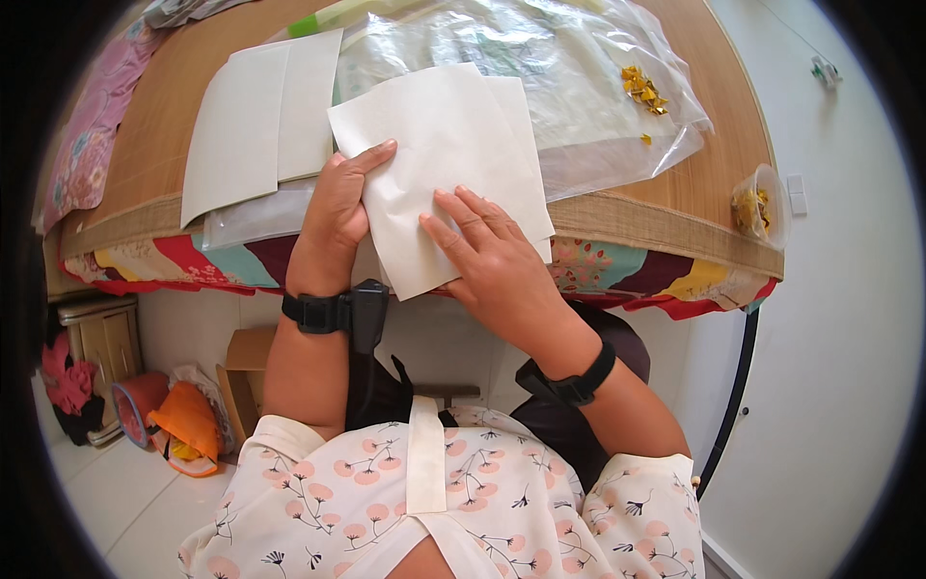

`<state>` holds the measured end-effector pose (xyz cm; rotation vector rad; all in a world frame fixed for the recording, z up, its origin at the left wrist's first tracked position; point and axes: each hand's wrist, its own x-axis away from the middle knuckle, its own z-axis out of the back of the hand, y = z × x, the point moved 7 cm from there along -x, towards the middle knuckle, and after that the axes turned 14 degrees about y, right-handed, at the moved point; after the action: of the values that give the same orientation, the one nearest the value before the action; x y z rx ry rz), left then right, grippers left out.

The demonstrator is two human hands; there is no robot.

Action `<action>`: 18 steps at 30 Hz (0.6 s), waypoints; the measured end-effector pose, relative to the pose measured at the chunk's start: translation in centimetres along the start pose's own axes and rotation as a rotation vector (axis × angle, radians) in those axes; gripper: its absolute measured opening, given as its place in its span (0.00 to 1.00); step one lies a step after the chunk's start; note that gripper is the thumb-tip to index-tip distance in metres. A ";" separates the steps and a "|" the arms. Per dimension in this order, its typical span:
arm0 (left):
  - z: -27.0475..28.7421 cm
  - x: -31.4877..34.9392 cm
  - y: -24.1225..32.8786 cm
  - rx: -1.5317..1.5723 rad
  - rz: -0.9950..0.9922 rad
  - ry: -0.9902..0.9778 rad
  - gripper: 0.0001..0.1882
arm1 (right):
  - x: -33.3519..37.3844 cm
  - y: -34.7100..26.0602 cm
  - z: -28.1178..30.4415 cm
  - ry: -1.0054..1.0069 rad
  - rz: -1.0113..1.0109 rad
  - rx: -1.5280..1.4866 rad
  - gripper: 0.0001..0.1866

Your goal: The person sorts gold and white paper sheets by hand, picking them up from a pile, turning them over, and smoothing them out on a table surface before stacking them.

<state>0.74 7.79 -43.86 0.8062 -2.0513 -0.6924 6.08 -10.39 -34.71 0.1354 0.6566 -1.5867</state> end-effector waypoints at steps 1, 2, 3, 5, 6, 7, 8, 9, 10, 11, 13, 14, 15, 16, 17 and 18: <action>-0.1 0.0 -0.1 -0.001 0.003 -0.002 0.21 | 0.3 0.1 0.4 -0.006 -0.042 -0.052 0.34; -0.2 0.1 -0.1 0.000 0.007 -0.005 0.21 | 0.8 0.2 0.8 -0.012 -0.085 -0.103 0.35; -0.1 0.1 -0.1 0.000 0.007 -0.005 0.22 | 1.3 0.1 1.1 -0.012 -0.086 -0.105 0.35; 0.2 0.0 -0.1 -0.002 -0.004 -0.006 0.22 | 2.4 0.8 2.2 0.091 -0.259 -0.251 0.29; 0.1 0.0 -0.1 -0.001 -0.015 -0.011 0.23 | 3.5 0.7 2.7 0.091 -0.259 -0.249 0.29; 0.0 0.0 -0.2 0.001 -0.013 -0.016 0.23 | 5.2 1.9 2.4 0.038 -0.447 -0.332 0.25; 0.0 -0.1 -0.3 0.014 -0.008 -0.013 0.23 | 6.7 2.8 1.9 -0.017 -0.634 -0.416 0.21; 0.0 -0.1 -0.3 0.026 -0.004 -0.009 0.24 | 7.0 2.9 1.8 -0.014 -0.634 -0.414 0.21; 0.0 -0.1 -0.2 0.026 -0.005 -0.011 0.24 | 8.2 3.1 0.4 -0.197 -0.804 -0.518 0.19; 0.1 0.0 0.0 0.025 -0.008 -0.002 0.24 | 9.6 3.0 -1.0 -0.385 -0.969 -0.620 0.18; 0.1 -0.1 -0.1 0.026 -0.011 0.000 0.24 | 10.9 3.0 -2.9 -0.407 -1.061 -0.800 0.23; 0.2 -0.1 -0.2 0.034 -0.003 -0.011 0.24 | 11.2 3.2 -3.9 -0.273 -1.198 -1.030 0.25; 0.1 0.0 -0.3 0.043 0.005 -0.022 0.24 | 11.0 3.2 -4.5 -0.127 -1.327 -1.259 0.26; 0.1 0.0 -0.3 0.044 0.003 -0.023 0.24 | 10.6 3.2 -4.7 -0.126 -1.324 -1.258 0.26; -0.1 0.1 -0.3 0.049 -0.001 -0.015 0.24 | 9.8 3.1 -4.9 -0.025 -1.392 -1.481 0.27; -0.2 0.2 -0.3 0.052 -0.004 -0.007 0.24 | 9.1 2.8 -5.1 0.085 -1.451 -1.707 0.28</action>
<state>0.88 7.45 -43.90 0.8389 -2.0821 -0.6476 5.93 -15.88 -44.04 -1.8897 2.2122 -1.6152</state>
